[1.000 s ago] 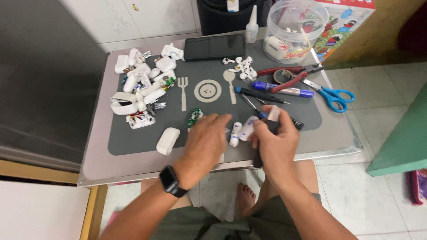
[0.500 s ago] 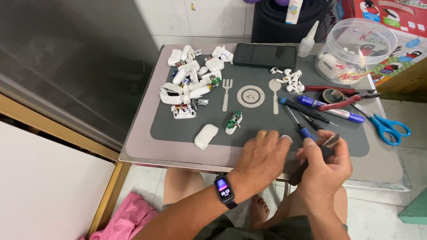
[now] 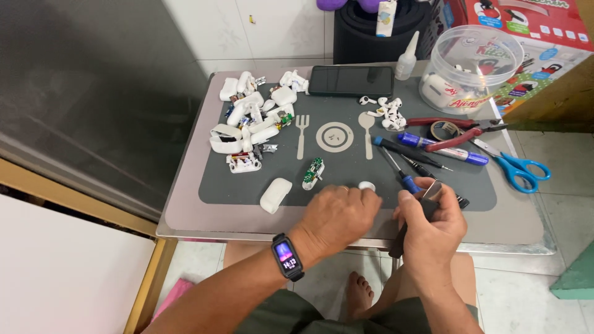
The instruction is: Repairing small electronic earbud cases by disassembling components and using hand tools
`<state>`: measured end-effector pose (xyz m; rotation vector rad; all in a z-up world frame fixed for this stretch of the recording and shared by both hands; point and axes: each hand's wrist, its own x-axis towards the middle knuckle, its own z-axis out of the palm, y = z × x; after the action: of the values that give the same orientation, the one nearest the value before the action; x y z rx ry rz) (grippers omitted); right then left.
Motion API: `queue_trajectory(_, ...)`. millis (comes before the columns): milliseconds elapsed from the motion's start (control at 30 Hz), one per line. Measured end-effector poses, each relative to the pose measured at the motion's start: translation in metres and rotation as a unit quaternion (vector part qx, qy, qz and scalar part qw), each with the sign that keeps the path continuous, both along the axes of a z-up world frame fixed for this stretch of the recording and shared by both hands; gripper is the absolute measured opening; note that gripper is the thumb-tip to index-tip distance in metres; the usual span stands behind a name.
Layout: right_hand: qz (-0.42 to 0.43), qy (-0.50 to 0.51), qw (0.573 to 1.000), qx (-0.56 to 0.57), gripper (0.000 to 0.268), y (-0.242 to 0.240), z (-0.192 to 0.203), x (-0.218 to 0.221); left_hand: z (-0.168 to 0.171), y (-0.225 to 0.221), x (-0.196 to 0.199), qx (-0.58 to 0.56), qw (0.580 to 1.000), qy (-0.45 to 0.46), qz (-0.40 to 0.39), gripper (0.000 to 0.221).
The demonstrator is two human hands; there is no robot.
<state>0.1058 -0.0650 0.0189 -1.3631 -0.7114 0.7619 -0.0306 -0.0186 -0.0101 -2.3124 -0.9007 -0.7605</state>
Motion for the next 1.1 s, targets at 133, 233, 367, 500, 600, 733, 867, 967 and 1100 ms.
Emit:
queue_trajectory(133,0.003,-0.003,1.000,0.006,0.016,0.003,-0.004,0.001,0.001,-0.006,0.002,0.006,1.000,0.014,0.015,0.032)
queue_trajectory(233,0.002,-0.057,0.998,-0.016,0.018,0.003,-0.006,0.001,-0.006,-0.012,0.005,0.064,0.997,0.018,-0.040,0.017)
queue_trajectory(367,-0.002,-0.051,0.999,-0.004,0.014,0.005,-0.011,0.005,-0.016,-0.002,0.003,-0.032,0.998,0.022,-0.044,0.028)
queue_trajectory(500,-0.005,-0.038,0.999,0.003,0.014,0.005,-0.011,0.001,-0.016,0.002,-0.010,-0.056,0.997,-0.026,-0.036,0.046)
queue_trajectory(600,0.011,-0.043,0.999,-0.028,0.015,0.000,0.006,-0.004,-0.007,0.002,-0.023,-0.052,0.991,-0.062,-0.106,0.041)
queue_trajectory(733,0.013,-0.068,0.997,-0.038,0.016,0.001,0.003,-0.003,-0.013,0.006,-0.022,-0.105,0.990,-0.065,-0.072,0.038)
queue_trajectory(867,0.010,-0.064,0.997,-0.052,0.017,-0.001,0.007,-0.007,-0.021,0.011,-0.019,-0.189,0.978,-0.085,-0.021,0.039)
queue_trajectory(967,0.008,-0.063,0.997,-0.048,0.016,0.000,0.008,-0.007,-0.016,0.009,-0.021,-0.131,0.986,-0.095,-0.037,0.037)
queue_trajectory(1100,0.009,-0.082,0.996,-0.035,0.018,0.003,-0.003,-0.004,0.008,0.005,-0.030,-0.156,0.966,-0.181,-0.094,0.032)
